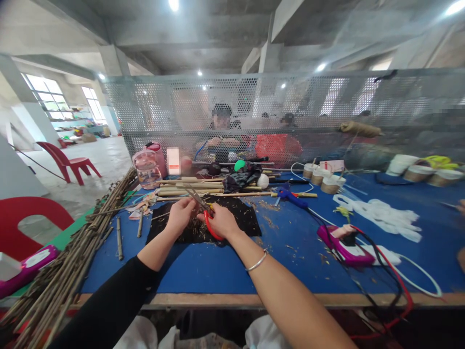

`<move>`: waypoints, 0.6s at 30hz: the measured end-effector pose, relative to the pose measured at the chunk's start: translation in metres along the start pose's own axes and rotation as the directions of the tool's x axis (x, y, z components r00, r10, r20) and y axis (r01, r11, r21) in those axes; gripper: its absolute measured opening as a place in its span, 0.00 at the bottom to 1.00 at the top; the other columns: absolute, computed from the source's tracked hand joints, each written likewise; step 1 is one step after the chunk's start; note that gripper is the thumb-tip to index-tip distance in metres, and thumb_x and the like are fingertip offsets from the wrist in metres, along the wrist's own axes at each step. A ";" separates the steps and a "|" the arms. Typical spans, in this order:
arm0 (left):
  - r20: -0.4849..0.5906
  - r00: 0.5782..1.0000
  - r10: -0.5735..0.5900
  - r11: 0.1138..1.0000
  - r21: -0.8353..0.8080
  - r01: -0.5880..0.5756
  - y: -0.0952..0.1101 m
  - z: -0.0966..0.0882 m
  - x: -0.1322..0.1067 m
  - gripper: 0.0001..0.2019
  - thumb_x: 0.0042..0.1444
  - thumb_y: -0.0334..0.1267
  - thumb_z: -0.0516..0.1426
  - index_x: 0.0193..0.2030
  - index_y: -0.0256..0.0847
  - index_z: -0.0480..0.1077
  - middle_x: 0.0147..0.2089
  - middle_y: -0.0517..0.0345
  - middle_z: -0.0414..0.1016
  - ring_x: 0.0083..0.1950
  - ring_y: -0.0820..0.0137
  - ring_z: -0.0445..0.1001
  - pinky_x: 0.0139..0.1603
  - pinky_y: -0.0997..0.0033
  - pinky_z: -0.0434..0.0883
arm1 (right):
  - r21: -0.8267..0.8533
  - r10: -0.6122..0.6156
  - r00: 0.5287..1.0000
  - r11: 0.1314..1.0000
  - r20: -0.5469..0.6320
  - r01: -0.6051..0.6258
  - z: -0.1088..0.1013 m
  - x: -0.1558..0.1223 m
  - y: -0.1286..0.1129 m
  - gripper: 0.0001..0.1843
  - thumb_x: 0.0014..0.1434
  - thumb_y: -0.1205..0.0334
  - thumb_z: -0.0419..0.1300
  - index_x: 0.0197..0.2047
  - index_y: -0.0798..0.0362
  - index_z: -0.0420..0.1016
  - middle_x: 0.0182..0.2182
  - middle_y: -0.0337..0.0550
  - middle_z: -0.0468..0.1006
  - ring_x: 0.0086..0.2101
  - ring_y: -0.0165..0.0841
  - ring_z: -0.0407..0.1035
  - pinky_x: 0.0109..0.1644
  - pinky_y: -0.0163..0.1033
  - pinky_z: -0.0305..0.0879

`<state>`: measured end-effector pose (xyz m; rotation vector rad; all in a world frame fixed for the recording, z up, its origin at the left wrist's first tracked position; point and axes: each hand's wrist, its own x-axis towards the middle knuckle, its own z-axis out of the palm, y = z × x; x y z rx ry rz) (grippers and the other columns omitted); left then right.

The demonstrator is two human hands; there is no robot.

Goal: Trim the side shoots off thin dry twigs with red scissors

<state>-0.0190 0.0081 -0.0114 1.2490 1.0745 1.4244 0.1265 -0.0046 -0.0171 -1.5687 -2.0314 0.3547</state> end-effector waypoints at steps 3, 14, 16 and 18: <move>0.026 0.996 0.082 0.992 0.090 -0.084 0.002 -0.001 -0.001 0.11 0.47 0.42 0.55 0.28 0.35 0.73 0.21 0.60 0.69 0.23 0.76 0.64 0.27 0.77 0.62 | -0.006 -0.024 0.999 1.000 -0.022 0.024 0.001 0.000 -0.003 0.17 0.52 0.46 0.56 0.35 0.52 0.64 0.27 0.39 0.71 0.26 0.29 0.63 0.28 0.32 0.51; 0.036 0.986 0.166 0.967 0.191 -0.169 -0.002 -0.005 0.001 0.13 0.49 0.43 0.54 0.28 0.35 0.73 0.21 0.61 0.67 0.22 0.76 0.61 0.25 0.77 0.60 | -0.018 -0.004 0.999 1.000 -0.047 0.003 0.003 -0.001 -0.004 0.17 0.52 0.46 0.57 0.30 0.53 0.64 0.24 0.38 0.70 0.24 0.28 0.62 0.27 0.31 0.50; 0.025 0.986 0.163 0.967 0.193 -0.165 -0.001 -0.005 0.001 0.13 0.49 0.43 0.54 0.27 0.36 0.73 0.20 0.61 0.67 0.22 0.76 0.61 0.26 0.77 0.60 | -0.019 0.001 0.999 1.000 -0.039 -0.002 0.002 -0.001 -0.004 0.18 0.52 0.45 0.56 0.29 0.53 0.64 0.24 0.39 0.70 0.24 0.28 0.62 0.27 0.31 0.50; 0.006 0.987 0.163 0.967 0.196 -0.161 0.000 -0.005 0.001 0.13 0.50 0.44 0.54 0.26 0.36 0.73 0.20 0.61 0.66 0.22 0.76 0.62 0.26 0.77 0.61 | -0.029 0.008 1.000 1.000 -0.026 -0.009 0.001 -0.001 -0.004 0.17 0.53 0.46 0.55 0.29 0.53 0.64 0.23 0.39 0.71 0.24 0.28 0.62 0.27 0.31 0.50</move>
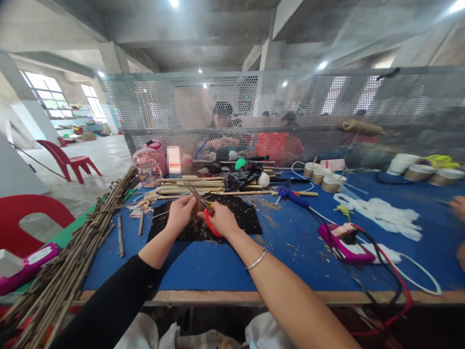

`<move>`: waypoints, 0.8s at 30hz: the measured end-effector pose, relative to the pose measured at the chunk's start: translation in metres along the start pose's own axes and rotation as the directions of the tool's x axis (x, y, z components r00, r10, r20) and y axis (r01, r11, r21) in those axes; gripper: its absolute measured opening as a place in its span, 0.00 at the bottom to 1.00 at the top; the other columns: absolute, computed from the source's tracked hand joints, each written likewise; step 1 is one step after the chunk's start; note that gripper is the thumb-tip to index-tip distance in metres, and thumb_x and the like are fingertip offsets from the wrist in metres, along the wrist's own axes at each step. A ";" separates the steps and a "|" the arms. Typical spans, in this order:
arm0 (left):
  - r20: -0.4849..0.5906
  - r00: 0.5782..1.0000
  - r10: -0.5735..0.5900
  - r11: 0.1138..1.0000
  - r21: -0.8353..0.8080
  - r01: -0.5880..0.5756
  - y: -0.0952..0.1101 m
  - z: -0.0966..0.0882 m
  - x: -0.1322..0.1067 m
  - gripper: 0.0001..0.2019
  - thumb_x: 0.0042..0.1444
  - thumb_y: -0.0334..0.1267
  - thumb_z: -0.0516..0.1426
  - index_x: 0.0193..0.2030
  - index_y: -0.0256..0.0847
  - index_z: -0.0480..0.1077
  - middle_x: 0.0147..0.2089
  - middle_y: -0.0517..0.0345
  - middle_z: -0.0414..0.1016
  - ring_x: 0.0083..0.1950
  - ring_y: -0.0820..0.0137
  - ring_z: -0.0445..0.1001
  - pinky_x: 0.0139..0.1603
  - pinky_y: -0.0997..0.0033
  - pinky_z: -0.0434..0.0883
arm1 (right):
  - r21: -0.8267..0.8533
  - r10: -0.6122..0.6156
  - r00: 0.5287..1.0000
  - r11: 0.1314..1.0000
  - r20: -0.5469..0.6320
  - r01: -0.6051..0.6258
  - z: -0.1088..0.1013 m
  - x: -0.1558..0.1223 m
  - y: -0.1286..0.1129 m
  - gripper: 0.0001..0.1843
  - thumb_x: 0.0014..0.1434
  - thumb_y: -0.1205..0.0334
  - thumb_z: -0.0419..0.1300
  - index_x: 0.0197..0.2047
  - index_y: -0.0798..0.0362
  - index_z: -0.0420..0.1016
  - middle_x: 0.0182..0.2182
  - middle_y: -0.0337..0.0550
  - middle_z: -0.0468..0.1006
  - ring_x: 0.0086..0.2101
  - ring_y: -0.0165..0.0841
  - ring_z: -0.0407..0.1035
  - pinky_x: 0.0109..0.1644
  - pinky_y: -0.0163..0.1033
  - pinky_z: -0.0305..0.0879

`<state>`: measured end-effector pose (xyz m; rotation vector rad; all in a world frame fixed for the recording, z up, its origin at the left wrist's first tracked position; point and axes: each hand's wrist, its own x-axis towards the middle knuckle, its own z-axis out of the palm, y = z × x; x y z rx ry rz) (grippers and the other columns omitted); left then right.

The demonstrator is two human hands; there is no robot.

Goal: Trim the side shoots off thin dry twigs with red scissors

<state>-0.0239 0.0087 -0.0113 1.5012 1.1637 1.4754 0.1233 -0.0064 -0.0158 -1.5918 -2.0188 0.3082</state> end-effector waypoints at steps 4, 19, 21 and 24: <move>-0.028 1.000 -0.013 1.000 0.019 0.013 0.004 -0.001 0.000 0.12 0.49 0.41 0.53 0.25 0.36 0.72 0.20 0.60 0.68 0.22 0.75 0.63 0.26 0.77 0.61 | -0.020 -0.007 1.000 1.000 0.024 0.007 -0.002 0.000 -0.001 0.15 0.53 0.48 0.56 0.34 0.53 0.65 0.26 0.39 0.71 0.27 0.29 0.65 0.28 0.31 0.50; -0.011 0.996 0.089 0.954 0.289 -0.082 0.003 -0.008 0.003 0.11 0.49 0.37 0.51 0.20 0.37 0.70 0.19 0.62 0.66 0.23 0.74 0.60 0.27 0.76 0.56 | -0.093 0.012 0.999 0.996 0.040 -0.008 -0.005 0.000 0.000 0.21 0.51 0.40 0.55 0.30 0.52 0.66 0.25 0.40 0.72 0.24 0.30 0.64 0.25 0.32 0.48; 0.000 0.997 0.082 0.950 0.303 -0.078 0.001 -0.009 0.004 0.12 0.49 0.37 0.51 0.21 0.37 0.71 0.19 0.61 0.67 0.23 0.74 0.61 0.27 0.76 0.56 | -0.092 0.016 0.999 0.996 0.045 -0.012 -0.005 0.000 0.001 0.22 0.50 0.39 0.55 0.30 0.52 0.66 0.25 0.40 0.72 0.24 0.29 0.64 0.25 0.32 0.48; 0.020 0.996 0.090 0.944 0.317 -0.092 -0.002 -0.009 0.005 0.13 0.51 0.39 0.51 0.22 0.37 0.72 0.20 0.60 0.68 0.23 0.74 0.62 0.27 0.76 0.57 | -0.075 -0.010 0.998 0.997 0.057 0.014 -0.005 0.001 0.003 0.23 0.51 0.39 0.54 0.28 0.52 0.66 0.23 0.40 0.72 0.24 0.29 0.64 0.25 0.32 0.50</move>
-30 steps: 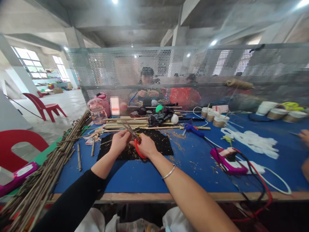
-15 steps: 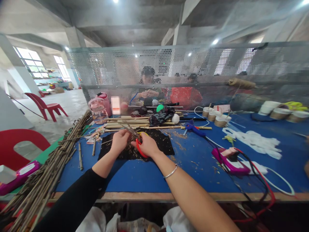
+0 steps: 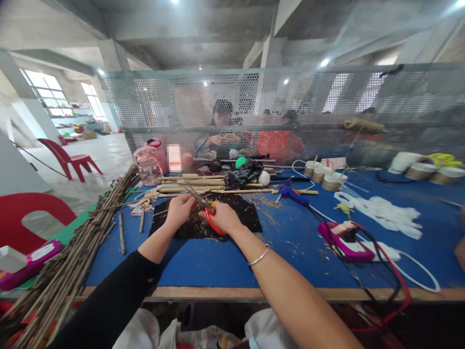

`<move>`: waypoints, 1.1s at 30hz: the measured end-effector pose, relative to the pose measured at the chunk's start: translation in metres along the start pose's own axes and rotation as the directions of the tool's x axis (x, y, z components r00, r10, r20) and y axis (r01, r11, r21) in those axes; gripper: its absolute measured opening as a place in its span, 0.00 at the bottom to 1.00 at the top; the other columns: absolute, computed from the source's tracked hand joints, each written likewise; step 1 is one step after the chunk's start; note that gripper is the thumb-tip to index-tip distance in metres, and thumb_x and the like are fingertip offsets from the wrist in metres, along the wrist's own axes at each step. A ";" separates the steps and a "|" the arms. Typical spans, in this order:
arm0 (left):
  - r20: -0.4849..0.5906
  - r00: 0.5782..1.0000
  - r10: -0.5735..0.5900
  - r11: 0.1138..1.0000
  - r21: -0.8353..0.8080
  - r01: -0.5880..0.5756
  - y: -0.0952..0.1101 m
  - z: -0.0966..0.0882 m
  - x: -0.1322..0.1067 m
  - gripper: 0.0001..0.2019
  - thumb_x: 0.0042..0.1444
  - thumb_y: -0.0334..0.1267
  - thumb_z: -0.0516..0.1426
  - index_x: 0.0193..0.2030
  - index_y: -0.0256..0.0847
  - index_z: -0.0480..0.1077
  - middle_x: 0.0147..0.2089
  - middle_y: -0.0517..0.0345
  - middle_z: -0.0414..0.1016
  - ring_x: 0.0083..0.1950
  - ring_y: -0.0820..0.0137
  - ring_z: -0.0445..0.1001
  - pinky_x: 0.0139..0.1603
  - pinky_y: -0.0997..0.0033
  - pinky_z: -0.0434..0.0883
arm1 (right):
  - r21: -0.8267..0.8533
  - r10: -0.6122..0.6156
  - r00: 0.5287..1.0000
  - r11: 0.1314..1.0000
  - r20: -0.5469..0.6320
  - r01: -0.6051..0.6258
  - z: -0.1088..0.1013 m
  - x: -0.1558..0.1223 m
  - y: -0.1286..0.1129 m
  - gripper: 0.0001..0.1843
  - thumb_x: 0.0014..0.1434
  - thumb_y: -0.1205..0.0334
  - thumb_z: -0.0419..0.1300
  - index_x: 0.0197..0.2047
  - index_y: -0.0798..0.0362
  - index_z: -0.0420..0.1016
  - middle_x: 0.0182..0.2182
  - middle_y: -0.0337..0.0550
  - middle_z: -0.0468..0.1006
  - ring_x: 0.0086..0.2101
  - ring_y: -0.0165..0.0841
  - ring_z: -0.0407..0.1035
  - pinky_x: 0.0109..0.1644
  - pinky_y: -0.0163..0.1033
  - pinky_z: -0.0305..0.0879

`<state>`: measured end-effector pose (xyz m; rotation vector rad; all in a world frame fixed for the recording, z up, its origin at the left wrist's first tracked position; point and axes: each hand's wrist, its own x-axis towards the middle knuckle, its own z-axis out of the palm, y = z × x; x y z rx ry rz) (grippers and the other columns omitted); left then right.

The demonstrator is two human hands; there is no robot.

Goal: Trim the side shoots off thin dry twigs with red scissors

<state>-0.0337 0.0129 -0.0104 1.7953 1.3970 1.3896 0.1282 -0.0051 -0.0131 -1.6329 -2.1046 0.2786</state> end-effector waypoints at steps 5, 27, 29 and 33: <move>0.025 0.999 -0.025 0.998 0.053 0.024 -0.003 -0.006 0.004 0.14 0.50 0.40 0.51 0.21 0.38 0.72 0.18 0.60 0.68 0.23 0.73 0.64 0.27 0.75 0.58 | -0.021 -0.018 0.999 1.000 0.041 0.019 -0.003 0.005 0.011 0.24 0.50 0.37 0.53 0.28 0.52 0.67 0.24 0.41 0.72 0.24 0.29 0.63 0.25 0.31 0.50; 0.036 0.978 -0.205 0.632 0.768 0.104 -0.030 -0.024 0.031 0.15 0.57 0.37 0.47 0.39 0.39 0.75 0.42 0.45 0.74 0.46 0.60 0.71 0.44 0.66 0.67 | 0.229 -0.014 0.994 0.973 -0.106 0.038 -0.025 0.013 0.043 0.15 0.50 0.48 0.55 0.31 0.50 0.61 0.24 0.38 0.70 0.24 0.29 0.63 0.29 0.33 0.55; 0.049 0.962 -0.270 0.599 0.790 0.128 -0.030 -0.018 0.033 0.14 0.56 0.38 0.48 0.39 0.37 0.74 0.43 0.43 0.73 0.46 0.59 0.70 0.43 0.66 0.67 | 0.245 -0.006 0.990 0.969 -0.141 0.040 -0.023 0.014 0.044 0.14 0.51 0.49 0.55 0.32 0.50 0.61 0.25 0.39 0.71 0.25 0.30 0.64 0.30 0.33 0.56; 0.058 0.959 -0.277 0.603 0.788 0.126 -0.036 -0.014 0.034 0.14 0.56 0.39 0.49 0.40 0.38 0.74 0.44 0.43 0.72 0.48 0.59 0.69 0.42 0.65 0.68 | 0.273 -0.021 0.982 0.959 -0.190 0.073 -0.021 0.013 0.043 0.13 0.52 0.51 0.54 0.36 0.51 0.62 0.28 0.41 0.73 0.27 0.32 0.66 0.32 0.35 0.58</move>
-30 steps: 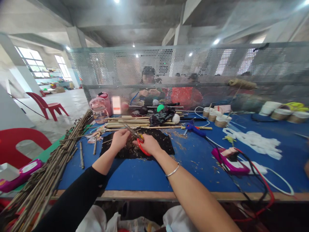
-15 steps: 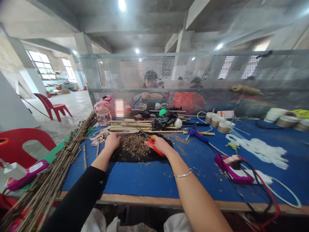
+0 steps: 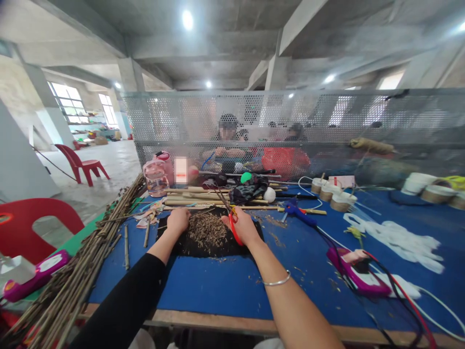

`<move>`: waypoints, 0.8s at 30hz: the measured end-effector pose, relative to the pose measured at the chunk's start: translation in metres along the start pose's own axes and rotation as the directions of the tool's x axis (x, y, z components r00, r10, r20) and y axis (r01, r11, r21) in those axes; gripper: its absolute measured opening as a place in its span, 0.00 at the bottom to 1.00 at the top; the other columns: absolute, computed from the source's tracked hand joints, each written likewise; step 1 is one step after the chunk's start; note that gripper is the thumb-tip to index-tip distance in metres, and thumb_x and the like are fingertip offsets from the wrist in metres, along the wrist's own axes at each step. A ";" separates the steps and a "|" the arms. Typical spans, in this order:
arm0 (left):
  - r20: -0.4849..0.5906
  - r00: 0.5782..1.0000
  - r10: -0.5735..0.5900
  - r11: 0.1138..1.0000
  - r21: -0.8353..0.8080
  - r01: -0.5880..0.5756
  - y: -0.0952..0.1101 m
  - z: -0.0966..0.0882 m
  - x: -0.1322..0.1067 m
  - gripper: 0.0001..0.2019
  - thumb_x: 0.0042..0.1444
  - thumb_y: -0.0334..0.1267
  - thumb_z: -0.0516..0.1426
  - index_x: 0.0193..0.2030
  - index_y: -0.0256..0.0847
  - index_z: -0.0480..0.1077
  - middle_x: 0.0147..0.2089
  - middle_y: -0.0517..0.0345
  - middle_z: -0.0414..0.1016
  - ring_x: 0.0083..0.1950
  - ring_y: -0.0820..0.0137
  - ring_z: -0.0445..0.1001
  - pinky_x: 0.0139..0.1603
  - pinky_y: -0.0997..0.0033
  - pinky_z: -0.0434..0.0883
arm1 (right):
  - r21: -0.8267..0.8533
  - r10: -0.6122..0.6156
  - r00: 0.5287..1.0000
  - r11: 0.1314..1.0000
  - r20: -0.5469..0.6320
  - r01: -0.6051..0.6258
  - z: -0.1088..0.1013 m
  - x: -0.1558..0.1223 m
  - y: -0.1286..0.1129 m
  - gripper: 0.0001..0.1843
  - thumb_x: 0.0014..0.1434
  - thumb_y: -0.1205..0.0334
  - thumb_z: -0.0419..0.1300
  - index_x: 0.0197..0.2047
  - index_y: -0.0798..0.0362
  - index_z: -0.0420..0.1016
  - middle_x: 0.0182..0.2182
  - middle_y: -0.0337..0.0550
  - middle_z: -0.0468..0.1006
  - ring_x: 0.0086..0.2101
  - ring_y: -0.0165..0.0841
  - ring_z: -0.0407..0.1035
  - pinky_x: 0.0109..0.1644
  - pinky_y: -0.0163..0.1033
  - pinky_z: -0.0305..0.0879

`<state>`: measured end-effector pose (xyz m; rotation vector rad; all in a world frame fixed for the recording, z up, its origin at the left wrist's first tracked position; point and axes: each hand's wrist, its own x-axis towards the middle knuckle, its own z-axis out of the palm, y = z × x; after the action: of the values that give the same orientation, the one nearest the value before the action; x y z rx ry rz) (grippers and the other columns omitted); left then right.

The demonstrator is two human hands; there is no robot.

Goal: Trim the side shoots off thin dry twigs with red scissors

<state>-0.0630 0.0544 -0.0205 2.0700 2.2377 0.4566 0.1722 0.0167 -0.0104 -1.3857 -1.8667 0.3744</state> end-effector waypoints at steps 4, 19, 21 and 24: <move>0.023 1.000 0.019 1.000 -0.019 -0.019 -0.004 0.005 0.002 0.13 0.56 0.37 0.49 0.39 0.39 0.73 0.44 0.44 0.71 0.49 0.61 0.69 0.43 0.66 0.67 | 0.011 -0.019 1.000 1.000 -0.001 0.020 0.001 -0.002 -0.005 0.13 0.52 0.52 0.54 0.35 0.51 0.62 0.26 0.40 0.72 0.26 0.32 0.65 0.32 0.35 0.59; -0.306 0.948 0.086 0.981 -0.142 -0.135 -0.011 -0.006 -0.005 0.16 0.58 0.33 0.47 0.49 0.39 0.70 0.45 0.47 0.72 0.47 0.64 0.68 0.48 0.68 0.62 | -0.011 0.030 0.996 0.999 -0.082 -0.031 0.007 -0.003 -0.008 0.13 0.49 0.51 0.56 0.25 0.51 0.60 0.19 0.35 0.65 0.20 0.28 0.57 0.25 0.32 0.53; -0.292 0.951 0.100 0.965 -0.206 -0.165 -0.009 -0.008 -0.008 0.15 0.57 0.31 0.47 0.45 0.39 0.72 0.43 0.47 0.73 0.46 0.65 0.69 0.47 0.68 0.63 | 0.002 0.057 0.993 0.998 -0.108 -0.057 0.007 -0.003 -0.009 0.14 0.48 0.50 0.58 0.24 0.51 0.61 0.18 0.35 0.65 0.20 0.28 0.57 0.25 0.32 0.52; -0.324 0.943 0.079 0.900 -0.383 -0.207 0.003 -0.013 -0.017 0.15 0.55 0.27 0.47 0.41 0.36 0.73 0.42 0.47 0.73 0.46 0.66 0.69 0.48 0.70 0.63 | 0.095 0.097 0.981 0.992 -0.167 -0.082 0.009 -0.002 -0.007 0.16 0.46 0.48 0.60 0.25 0.51 0.63 0.18 0.35 0.65 0.21 0.28 0.57 0.26 0.33 0.54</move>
<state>-0.0617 0.0359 -0.0101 2.0463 1.8963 1.2183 0.1609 0.0145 -0.0127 -1.4004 -1.6341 0.3658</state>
